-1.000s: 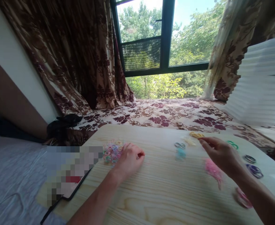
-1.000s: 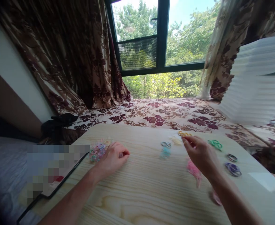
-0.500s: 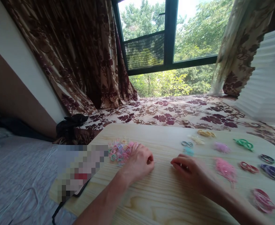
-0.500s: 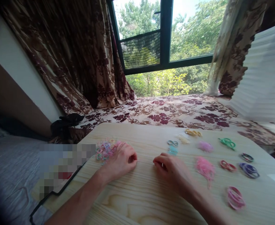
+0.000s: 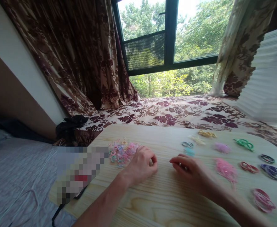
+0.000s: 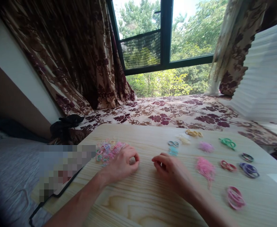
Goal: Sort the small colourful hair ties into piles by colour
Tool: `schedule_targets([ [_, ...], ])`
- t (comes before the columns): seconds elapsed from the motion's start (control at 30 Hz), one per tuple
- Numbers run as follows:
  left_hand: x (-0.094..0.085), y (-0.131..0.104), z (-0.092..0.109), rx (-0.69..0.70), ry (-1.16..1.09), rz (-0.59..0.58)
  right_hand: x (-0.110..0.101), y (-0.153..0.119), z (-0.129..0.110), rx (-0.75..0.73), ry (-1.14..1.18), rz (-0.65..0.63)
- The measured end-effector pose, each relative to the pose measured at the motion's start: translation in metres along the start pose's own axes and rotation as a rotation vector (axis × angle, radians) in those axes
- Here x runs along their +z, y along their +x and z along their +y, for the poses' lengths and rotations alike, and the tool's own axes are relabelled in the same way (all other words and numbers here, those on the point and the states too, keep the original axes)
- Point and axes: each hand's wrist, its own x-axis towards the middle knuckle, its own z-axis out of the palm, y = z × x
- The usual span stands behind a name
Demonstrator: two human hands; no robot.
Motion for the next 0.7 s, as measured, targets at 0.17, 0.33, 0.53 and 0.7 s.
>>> schedule_targets([
  [0.17, -0.003, -0.002, 0.010, -0.109, -0.302, -0.108, 0.005, -0.002, -0.003, -0.016, 0.146, 0.030],
  [0.33, -0.006, -0.003, 0.012, -0.138, -0.390, -0.161, 0.006, -0.003, -0.006, -0.041, 0.228, -0.004],
  [0.53, -0.005, -0.004, 0.014, -0.157, -0.401, -0.157, 0.002, -0.001, -0.008, -0.055, 0.261, -0.038],
  [0.7, -0.003, 0.000, 0.007, -0.199, -0.332, -0.012, -0.014, 0.001, -0.008, -0.003, 0.268, -0.023],
])
